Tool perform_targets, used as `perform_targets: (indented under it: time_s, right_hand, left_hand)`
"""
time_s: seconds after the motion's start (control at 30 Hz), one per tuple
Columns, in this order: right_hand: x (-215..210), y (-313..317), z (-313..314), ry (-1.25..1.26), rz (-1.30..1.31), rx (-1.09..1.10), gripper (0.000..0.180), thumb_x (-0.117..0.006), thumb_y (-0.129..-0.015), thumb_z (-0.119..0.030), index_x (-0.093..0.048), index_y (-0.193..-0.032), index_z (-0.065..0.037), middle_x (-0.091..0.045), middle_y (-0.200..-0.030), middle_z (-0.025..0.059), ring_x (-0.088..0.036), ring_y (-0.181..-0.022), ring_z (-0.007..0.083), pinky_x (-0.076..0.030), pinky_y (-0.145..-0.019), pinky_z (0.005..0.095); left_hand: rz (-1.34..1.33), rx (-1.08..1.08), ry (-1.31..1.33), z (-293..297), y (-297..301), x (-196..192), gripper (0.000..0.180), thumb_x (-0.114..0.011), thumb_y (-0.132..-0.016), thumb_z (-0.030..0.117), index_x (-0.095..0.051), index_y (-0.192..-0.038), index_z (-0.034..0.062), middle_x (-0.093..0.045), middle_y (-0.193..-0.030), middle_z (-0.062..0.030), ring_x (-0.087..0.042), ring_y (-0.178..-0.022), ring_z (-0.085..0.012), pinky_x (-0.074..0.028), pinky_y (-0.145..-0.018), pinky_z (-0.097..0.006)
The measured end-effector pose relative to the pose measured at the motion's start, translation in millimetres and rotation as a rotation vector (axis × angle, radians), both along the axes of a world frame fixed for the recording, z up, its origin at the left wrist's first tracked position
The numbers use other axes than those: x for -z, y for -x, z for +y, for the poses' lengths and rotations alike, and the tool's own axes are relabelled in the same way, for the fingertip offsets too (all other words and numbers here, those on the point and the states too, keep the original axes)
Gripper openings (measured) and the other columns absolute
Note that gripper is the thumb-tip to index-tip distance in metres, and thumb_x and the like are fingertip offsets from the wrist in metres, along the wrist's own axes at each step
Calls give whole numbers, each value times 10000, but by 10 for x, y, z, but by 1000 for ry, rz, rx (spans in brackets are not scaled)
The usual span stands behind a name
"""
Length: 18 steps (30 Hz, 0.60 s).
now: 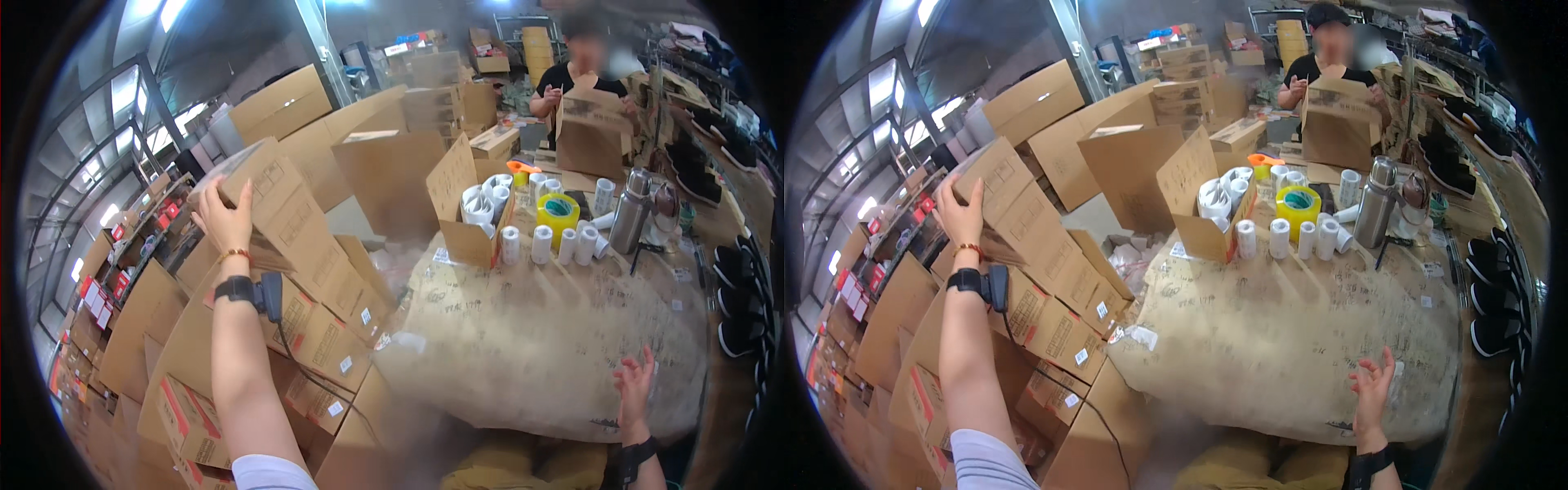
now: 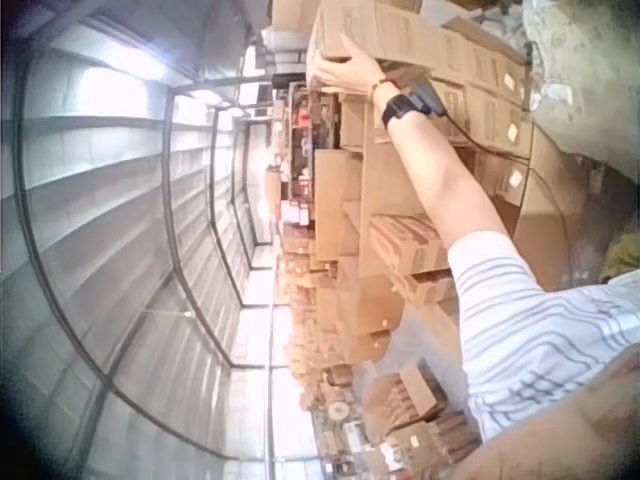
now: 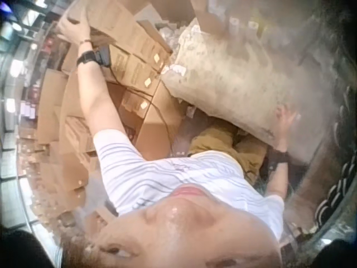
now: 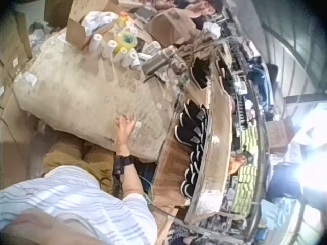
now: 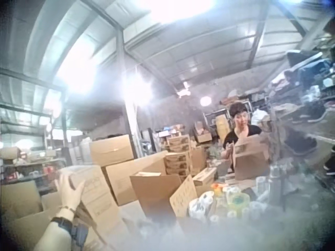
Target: Packing pairs of shoes into individual shoe boxes and then placing the packed boxes into a larger shipping carton.
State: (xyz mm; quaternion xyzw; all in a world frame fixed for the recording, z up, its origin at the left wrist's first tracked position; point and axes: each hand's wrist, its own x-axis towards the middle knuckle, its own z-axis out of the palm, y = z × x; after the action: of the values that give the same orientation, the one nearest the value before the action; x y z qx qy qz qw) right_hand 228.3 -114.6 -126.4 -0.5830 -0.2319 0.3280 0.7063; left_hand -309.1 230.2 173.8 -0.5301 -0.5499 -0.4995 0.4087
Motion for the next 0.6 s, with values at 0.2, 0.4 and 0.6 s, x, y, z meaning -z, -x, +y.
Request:
perform_targets:
  time_s: [0.2,0.4,0.6]
  right_hand:
    - [-40,-21,-190,-48,29,1,654,-553,-865,-63,-251,-1437,-161,-485,-1078,47,-527,-829,113,-432,-693,217]
    - [90,-102,-345,9,-12,16,610,-560,-860,-70,-313,-1411,-151,-498,-1061,31,-512,-864,106,-426,-736,240]
    - [444,-134,-473,-94,-123,40,171,-593,-893,-120,-610,-1038,-31,-574,-968,14,-535,-783,103,-443,-764,240]
  left_hand:
    - [191,-70,230,-302,-139,-197,518,-691,-747,501,-627,-1069,101,-646,-1075,-78,-562,-1070,-275,-295,-1066,-421]
    - [106,118,-43,-134,499,-247,652,-545,-905,438,-378,-1407,56,-438,-1409,-158,-361,-1335,-304,-183,-1129,-412]
    - [174,906,10,-664,-1235,63,545,-471,-967,325,-380,-1400,8,-346,-1477,-145,-258,-1389,-287,-160,-1135,-409]
